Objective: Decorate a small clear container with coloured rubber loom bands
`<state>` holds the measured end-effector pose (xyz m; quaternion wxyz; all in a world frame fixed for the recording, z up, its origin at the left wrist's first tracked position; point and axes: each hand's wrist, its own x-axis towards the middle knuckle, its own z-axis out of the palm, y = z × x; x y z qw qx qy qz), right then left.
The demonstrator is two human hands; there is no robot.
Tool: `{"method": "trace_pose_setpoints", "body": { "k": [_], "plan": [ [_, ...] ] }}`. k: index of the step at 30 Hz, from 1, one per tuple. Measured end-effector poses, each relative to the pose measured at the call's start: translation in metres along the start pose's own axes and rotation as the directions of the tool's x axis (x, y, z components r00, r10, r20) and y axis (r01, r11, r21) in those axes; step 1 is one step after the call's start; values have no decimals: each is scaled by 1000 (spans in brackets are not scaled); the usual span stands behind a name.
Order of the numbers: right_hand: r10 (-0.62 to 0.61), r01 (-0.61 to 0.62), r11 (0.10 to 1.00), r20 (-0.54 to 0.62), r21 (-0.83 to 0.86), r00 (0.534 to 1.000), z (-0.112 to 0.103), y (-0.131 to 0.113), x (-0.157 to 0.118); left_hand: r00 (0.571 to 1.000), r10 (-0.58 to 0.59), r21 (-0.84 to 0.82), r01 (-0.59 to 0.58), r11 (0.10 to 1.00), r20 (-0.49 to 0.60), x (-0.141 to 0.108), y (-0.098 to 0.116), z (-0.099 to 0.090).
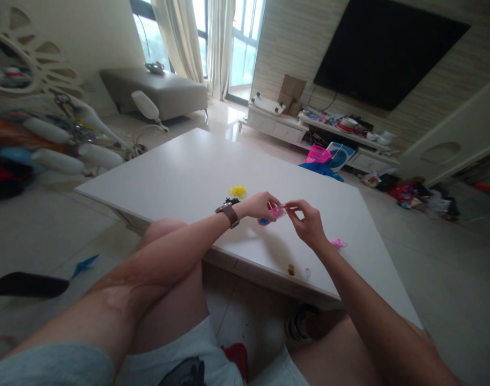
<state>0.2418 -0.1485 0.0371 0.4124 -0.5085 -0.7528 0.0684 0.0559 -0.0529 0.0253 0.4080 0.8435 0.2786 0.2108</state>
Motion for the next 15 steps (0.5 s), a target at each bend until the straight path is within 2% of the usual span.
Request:
{"method": "trace_pose_setpoints", "body": {
  "k": [3,6,10,15],
  "plan": [
    [-76,76,992,3,-98,997,-6,0,2,1000,13,-42,-13,999,-7,0,-1,-2],
    [-132,160,968,151,-193,980,-11,1,2,999,42,-64,-42,997,-1,0,0,-3],
    [-70,174,945,348,-278,935,-9,0,-1,985,166,-29,-165,986,41,-2,6,1],
    [23,152,934,481,-323,876,-4,-5,0,976,214,58,-216,975,39,-5,11,6]
  ]
}}
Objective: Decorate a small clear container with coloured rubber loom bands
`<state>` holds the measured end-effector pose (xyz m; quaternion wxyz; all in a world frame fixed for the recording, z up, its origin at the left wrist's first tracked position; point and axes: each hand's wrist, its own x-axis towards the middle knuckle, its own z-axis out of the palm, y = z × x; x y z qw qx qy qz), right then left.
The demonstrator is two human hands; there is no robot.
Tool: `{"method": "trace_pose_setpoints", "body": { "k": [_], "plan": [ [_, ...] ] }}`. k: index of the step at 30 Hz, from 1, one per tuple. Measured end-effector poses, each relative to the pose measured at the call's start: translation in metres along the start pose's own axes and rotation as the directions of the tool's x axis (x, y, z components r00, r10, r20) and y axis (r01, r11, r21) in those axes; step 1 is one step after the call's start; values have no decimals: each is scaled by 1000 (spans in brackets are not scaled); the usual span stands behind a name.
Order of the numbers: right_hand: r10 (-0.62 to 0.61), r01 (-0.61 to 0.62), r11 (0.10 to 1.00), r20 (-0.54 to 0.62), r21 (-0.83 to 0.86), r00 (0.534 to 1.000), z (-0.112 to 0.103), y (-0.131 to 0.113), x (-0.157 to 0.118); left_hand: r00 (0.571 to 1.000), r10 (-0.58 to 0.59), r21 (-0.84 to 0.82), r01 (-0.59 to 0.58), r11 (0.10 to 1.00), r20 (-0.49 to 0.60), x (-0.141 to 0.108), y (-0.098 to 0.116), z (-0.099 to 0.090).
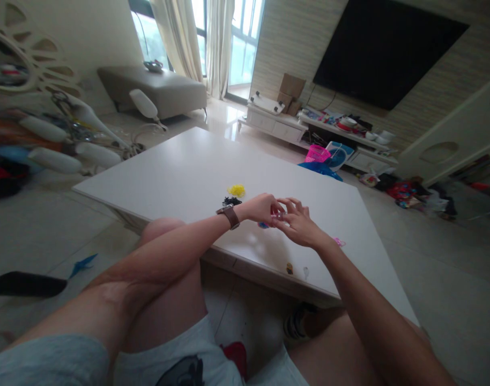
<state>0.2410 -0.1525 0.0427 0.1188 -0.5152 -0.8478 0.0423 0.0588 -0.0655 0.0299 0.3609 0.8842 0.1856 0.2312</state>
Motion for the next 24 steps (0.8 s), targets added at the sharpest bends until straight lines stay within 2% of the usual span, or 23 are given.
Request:
{"method": "trace_pose_setpoints", "body": {
  "k": [2,4,7,12,15,17,19,20,21,24],
  "plan": [
    [4,-4,1000,17,20,1000,-1,0,3,1000,3,-15,-3,1000,-21,0,0,0],
    [15,-13,997,-28,70,1000,-3,3,6,999,-9,-67,7,998,-32,0,0,-1],
    [38,-5,985,-192,170,981,-6,7,11,997,-54,-167,46,985,-46,2,-1,-4],
    [83,24,968,-404,252,911,-14,3,16,996,-82,-247,68,967,-45,3,-1,-6],
    [155,-11,962,-509,274,846,-18,-1,15,996,-61,-219,46,975,-63,4,-2,-9],
    [245,-59,946,-581,320,776,-16,-1,15,987,-98,-180,75,981,-127,6,-4,-17],
    [355,-119,911,-606,394,712,-6,1,15,948,-184,-130,154,979,-260,6,-7,-28],
    [404,-150,889,-589,432,700,3,2,16,913,-229,-110,203,973,-338,6,-8,-34],
    [445,-183,865,-546,466,710,14,3,16,872,-269,-98,251,963,-409,6,-10,-41],
    [428,-252,825,-267,506,863,59,-3,21,761,-346,-109,345,932,-549,2,-16,-56]
  ]
}}
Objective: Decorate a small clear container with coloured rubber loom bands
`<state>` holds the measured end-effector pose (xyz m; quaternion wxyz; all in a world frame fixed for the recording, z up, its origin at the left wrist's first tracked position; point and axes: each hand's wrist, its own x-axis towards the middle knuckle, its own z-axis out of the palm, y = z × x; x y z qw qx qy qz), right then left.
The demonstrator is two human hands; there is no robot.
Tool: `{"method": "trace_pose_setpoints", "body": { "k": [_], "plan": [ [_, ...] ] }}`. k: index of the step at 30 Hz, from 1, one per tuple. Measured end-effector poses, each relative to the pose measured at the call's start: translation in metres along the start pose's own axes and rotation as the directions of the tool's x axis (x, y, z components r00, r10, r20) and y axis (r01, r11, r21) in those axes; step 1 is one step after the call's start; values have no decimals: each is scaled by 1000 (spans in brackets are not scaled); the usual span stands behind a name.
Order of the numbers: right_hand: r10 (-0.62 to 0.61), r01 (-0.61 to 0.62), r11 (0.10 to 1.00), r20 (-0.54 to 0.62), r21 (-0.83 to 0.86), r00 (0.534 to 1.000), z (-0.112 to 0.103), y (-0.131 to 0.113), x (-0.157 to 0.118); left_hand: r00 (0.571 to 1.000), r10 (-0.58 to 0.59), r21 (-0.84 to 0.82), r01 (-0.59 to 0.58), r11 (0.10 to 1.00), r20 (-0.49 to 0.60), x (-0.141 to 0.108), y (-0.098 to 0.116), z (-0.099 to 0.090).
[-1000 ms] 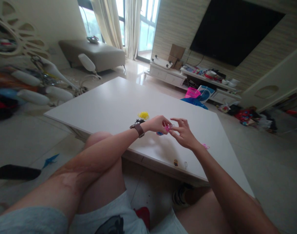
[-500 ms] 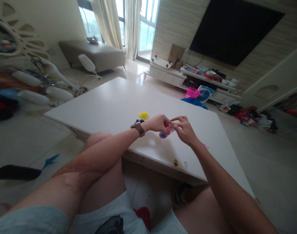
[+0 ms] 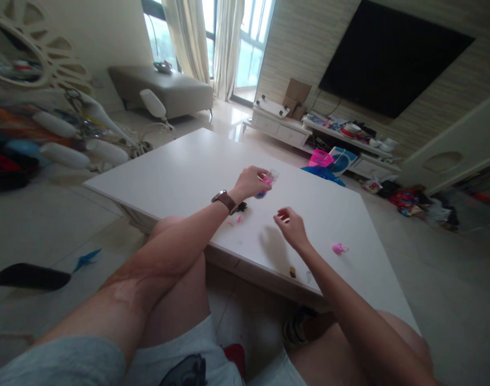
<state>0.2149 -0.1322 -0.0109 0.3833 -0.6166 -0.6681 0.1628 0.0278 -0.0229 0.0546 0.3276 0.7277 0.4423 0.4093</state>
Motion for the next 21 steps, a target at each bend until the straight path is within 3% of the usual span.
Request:
{"method": "trace_pose_setpoints", "body": {
  "k": [3,6,9,14,21],
  "plan": [
    [18,-11,999,123,-53,992,50,4,-12,997,-34,-5,34,999,-68,2,-3,-6],
    [-43,65,987,150,-146,988,93,-9,-20,998,-27,-7,27,1000,-55,2,-4,-6],
    [-95,120,972,129,-200,987,119,-25,-21,999,-15,11,16,1000,-52,3,-3,-8],
    [-126,142,978,110,-154,986,138,-34,-18,998,-13,55,16,998,-64,5,-1,-15],
    [-179,212,960,180,-183,967,140,-30,-8,999,-5,82,9,997,-42,6,-3,-15]
  ]
}}
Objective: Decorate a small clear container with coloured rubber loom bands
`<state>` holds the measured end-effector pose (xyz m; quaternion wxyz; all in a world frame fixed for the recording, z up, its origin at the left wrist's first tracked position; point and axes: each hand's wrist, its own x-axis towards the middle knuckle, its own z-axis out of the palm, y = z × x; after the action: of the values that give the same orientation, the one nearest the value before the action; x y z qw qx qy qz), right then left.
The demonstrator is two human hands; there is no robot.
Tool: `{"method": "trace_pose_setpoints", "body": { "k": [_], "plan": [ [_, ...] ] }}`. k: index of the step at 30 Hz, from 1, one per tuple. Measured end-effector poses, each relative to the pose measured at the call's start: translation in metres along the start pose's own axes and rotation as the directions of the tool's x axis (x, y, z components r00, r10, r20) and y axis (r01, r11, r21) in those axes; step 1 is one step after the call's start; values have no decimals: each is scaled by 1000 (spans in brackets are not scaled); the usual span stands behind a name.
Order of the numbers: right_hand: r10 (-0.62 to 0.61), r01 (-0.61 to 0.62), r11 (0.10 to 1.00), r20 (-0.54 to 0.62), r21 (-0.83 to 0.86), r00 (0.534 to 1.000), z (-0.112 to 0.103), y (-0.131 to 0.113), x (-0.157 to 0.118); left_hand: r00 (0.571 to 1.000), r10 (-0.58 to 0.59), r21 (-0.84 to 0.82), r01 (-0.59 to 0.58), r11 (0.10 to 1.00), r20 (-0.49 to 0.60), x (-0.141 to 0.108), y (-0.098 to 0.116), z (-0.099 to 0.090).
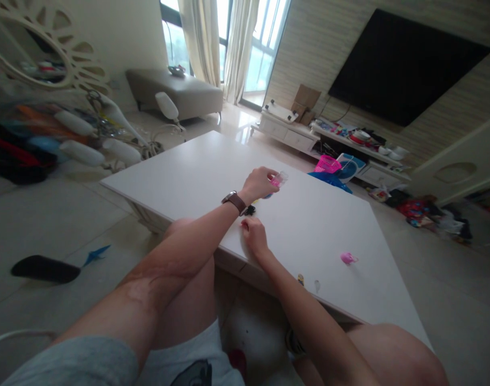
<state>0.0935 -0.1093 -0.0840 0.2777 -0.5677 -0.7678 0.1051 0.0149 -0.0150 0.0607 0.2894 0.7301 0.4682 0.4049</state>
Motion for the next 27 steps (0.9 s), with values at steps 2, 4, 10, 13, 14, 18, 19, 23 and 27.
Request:
{"method": "trace_pose_setpoints", "body": {
  "k": [2,4,10,13,14,18,19,23,27],
  "plan": [
    [1,0,999,20,-34,1000,-6,3,2,1000,6,21,-6,1000,16,0,-1,0],
    [8,-7,998,17,-63,1000,-18,10,2,999,15,34,-16,999,32,-1,-1,1],
    [63,-66,995,-39,-77,997,-86,53,-3,987,73,90,-86,992,146,-3,-1,8],
    [42,-44,999,-99,-22,994,-130,73,-7,968,142,142,-173,975,209,-7,-2,17],
    [34,-34,999,-118,9,992,-143,78,-8,957,167,156,-207,966,239,-10,-2,20],
    [63,-20,985,-247,171,967,-179,84,-18,898,248,170,-325,930,364,-23,1,33],
    [64,-11,981,-270,194,961,-183,82,-21,886,259,167,-343,924,385,-26,2,36],
    [-14,59,984,-253,169,967,-189,68,-24,842,293,132,-388,912,453,-36,5,48],
    [-88,112,984,-164,142,983,-191,59,-21,818,288,29,-347,937,499,-40,3,58]
  ]
}}
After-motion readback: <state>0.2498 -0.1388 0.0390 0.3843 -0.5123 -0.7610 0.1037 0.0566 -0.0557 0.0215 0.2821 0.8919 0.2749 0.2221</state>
